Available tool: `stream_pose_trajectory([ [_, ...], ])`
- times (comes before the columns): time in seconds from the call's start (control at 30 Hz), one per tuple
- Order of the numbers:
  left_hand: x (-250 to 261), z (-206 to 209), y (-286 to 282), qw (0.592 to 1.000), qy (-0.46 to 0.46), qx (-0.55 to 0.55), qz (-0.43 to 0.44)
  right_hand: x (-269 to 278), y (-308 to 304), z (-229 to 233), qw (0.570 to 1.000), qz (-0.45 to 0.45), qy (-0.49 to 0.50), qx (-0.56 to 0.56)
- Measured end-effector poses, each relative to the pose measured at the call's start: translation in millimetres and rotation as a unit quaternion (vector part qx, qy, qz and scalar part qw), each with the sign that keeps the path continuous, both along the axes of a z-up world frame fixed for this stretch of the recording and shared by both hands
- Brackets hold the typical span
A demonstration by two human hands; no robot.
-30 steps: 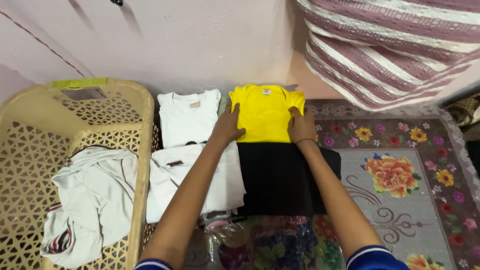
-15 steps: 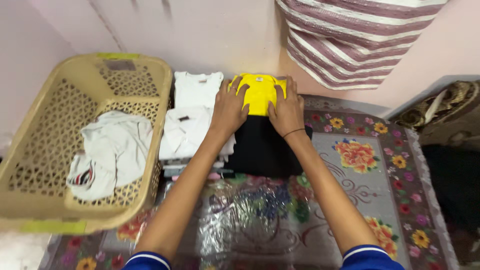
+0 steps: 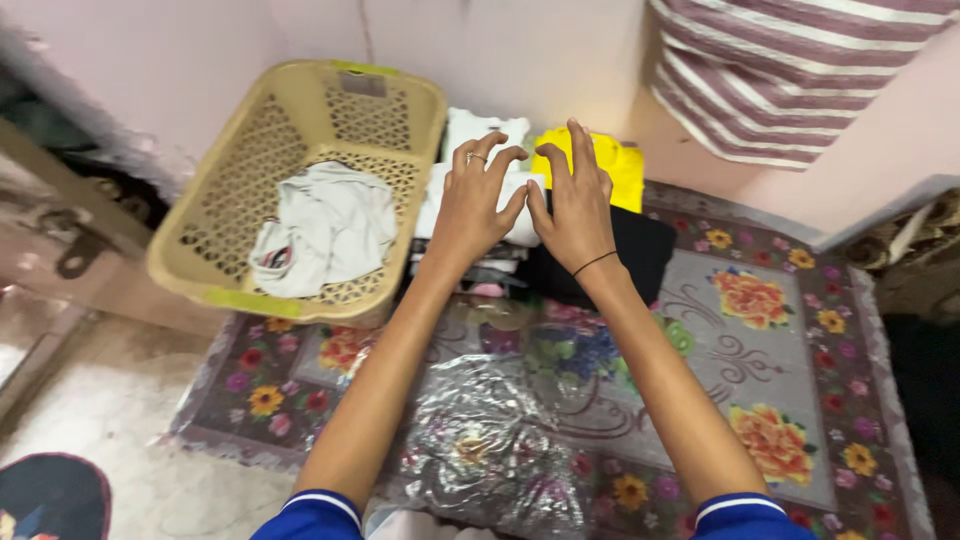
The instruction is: The person folds a black garment and a yellow t-shirt on a floral-patterned table, then places them on a stack of folded clothes. The person then picks up a white t-shirt from a laundry basket and begins to fold it.
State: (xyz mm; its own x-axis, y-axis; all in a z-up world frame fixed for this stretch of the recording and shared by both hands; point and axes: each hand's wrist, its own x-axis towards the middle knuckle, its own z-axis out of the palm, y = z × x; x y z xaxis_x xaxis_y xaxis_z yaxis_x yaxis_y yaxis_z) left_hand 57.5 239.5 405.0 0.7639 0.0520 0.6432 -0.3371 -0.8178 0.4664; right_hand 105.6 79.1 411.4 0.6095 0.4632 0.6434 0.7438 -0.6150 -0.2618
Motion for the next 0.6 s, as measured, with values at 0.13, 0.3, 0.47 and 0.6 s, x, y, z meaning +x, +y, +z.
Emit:
stream_pose_trajectory([
  [0.13, -29.9, -4.0, 56.4, 1.000, -0.026, -0.001, 0.000, -28.1, 56.6, -0.7, 1.000, 0.017, 0.011, 0.012],
  [0.3, -51.2, -18.0, 160.7, 1.000, -0.013, 0.017, 0.005, -48.1, 144.0, -18.9, 0.999, 0.011, 0.038, 0.012],
  [0.47, -43.9, -56.7, 262.8, 0.999, 0.036, 0.016, 0.034, -46.6, 226.3, -72.7, 0.996, 0.037, 0.069, 0.041],
  [0.6, -15.7, -112.6, 327.6, 0.992, 0.097, 0.033, 0.076, -9.9, 287.2, -139.6, 0.987, 0.060, 0.147, 0.036],
])
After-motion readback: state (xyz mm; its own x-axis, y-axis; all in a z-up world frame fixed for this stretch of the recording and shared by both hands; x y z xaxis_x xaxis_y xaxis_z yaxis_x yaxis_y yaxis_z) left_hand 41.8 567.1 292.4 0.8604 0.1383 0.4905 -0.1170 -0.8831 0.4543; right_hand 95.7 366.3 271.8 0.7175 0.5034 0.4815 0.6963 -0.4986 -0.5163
